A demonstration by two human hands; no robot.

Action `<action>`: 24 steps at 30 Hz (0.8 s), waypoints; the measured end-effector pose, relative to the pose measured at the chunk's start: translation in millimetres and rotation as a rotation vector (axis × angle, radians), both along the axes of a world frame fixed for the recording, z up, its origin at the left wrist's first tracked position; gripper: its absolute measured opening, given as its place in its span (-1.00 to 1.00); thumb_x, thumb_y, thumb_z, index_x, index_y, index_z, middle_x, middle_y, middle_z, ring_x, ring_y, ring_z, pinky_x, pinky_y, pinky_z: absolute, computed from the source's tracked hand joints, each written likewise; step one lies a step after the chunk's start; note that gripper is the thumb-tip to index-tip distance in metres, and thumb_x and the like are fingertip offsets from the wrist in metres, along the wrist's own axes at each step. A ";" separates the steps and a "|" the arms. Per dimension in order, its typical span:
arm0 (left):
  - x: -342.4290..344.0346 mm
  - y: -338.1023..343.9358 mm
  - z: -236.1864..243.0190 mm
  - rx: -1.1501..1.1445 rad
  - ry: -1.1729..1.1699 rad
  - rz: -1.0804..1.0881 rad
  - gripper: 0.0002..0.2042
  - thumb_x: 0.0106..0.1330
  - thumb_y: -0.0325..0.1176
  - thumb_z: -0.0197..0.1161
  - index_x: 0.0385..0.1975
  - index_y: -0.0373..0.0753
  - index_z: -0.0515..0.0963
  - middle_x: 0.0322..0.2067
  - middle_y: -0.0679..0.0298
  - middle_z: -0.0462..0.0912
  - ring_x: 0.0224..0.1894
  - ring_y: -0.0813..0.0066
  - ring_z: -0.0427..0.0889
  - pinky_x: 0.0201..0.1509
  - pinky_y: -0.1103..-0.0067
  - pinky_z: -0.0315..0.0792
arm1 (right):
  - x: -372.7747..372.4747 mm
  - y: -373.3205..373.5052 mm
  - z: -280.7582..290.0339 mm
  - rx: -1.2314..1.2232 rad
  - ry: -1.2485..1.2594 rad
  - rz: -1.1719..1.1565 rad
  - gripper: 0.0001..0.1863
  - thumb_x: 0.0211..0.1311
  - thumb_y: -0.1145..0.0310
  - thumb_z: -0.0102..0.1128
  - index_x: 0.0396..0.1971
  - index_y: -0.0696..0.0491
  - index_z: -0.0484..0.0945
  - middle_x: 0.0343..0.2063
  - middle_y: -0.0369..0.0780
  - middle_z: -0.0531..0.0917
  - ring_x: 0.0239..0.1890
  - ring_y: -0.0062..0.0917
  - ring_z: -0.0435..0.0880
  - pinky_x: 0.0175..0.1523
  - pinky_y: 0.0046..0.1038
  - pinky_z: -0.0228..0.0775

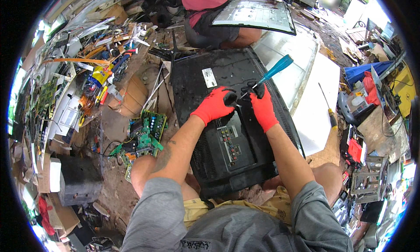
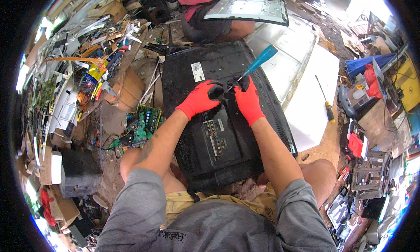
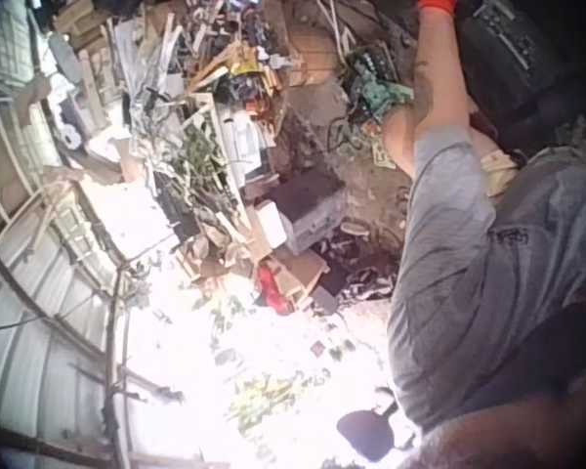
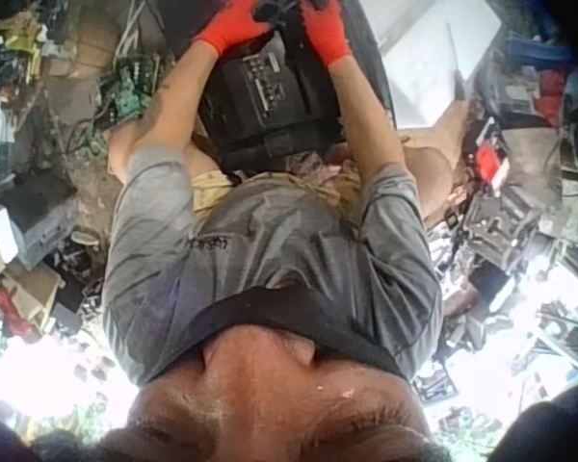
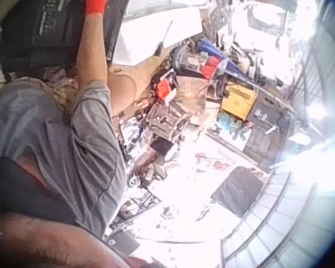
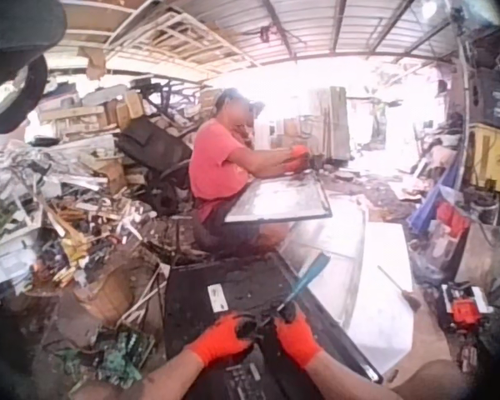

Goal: The person removes a small black electronic component from the back of a television, manipulates its wires, and then uses a screwdriver to remove screws from the television casing.

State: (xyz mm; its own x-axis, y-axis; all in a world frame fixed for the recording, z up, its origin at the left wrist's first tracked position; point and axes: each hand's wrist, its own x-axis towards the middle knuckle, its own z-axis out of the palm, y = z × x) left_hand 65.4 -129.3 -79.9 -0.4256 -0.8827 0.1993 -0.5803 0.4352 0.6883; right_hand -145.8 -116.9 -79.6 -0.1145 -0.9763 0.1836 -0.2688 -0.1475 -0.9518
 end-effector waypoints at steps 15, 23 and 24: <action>-21.0 -9.0 10.4 -0.081 -0.237 -0.039 -0.56 0.21 -0.17 0.34 0.11 -0.09 0.59 0.25 0.05 0.45 0.30 0.06 0.43 0.39 0.31 0.32 | -42.3 -42.2 -54.5 0.015 -0.139 -0.093 -0.56 0.23 0.39 0.28 0.08 0.27 0.51 0.00 -0.04 0.66 0.05 -0.27 0.61 0.19 -0.32 0.39; -32.8 2.2 29.4 -0.159 -0.317 0.022 -0.52 0.16 -0.05 0.36 0.02 -0.20 0.60 0.22 -0.05 0.49 0.25 -0.02 0.47 0.34 0.27 0.36 | -45.1 -44.7 -61.9 0.039 -0.647 0.045 -0.67 0.27 0.51 0.20 0.03 0.21 0.54 -0.07 -0.10 0.67 -0.07 -0.37 0.66 0.03 -0.39 0.51; -23.1 8.8 20.7 -0.105 -0.317 0.059 -0.51 0.15 -0.05 0.37 0.03 -0.20 0.60 0.22 -0.06 0.49 0.25 -0.03 0.47 0.34 0.27 0.36 | -28.3 -35.2 -61.9 0.088 -0.596 -0.004 -0.66 0.26 0.49 0.22 0.03 0.22 0.54 -0.07 -0.10 0.67 -0.06 -0.36 0.66 0.05 -0.39 0.50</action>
State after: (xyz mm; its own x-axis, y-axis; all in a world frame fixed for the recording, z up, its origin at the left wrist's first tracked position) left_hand 42.3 -120.5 -59.2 -0.4301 -0.8891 0.1565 -0.7847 0.4539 0.4222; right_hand -174.1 -152.1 -141.5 -0.1763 -0.9843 0.0055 0.3143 -0.0616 -0.9473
